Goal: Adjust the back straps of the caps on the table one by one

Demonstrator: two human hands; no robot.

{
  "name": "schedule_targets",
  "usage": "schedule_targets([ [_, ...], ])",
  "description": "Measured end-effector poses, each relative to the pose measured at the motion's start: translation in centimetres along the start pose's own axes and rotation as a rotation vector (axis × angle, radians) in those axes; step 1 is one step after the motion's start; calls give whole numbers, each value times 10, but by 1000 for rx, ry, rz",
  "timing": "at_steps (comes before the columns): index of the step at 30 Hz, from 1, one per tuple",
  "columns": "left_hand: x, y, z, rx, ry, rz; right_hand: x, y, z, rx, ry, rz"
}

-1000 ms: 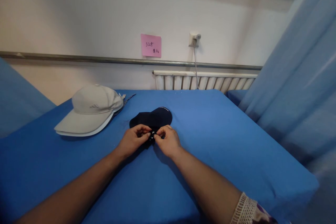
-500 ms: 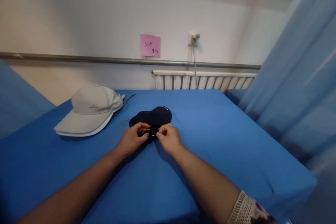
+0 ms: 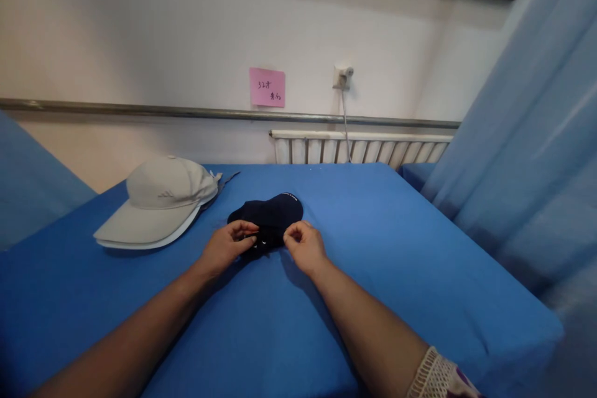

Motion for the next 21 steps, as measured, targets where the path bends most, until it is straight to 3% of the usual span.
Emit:
schedule_targets([
  [6, 3, -4, -8, -109, 50, -123, 15, 24, -11, -125, 117, -199],
  [15, 4, 4, -7, -181, 148, -130, 16, 31, -5, -216, 124, -341],
  [18, 8, -1, -10, -111, 162, -53, 17, 34, -6, -234, 134, -380],
  [21, 15, -11, -14, 63, 159, 170, 17, 36, -6, -255, 150, -419],
])
Point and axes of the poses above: each hand's wrist, its own z-axis towards the middle knuckle, its own x-axis out of the palm, y = z × x, the point moved 5 cm from there along z, towards the middle knuckle, and after that the axes turned 3 degrees about -x, right-handed, at the moved point
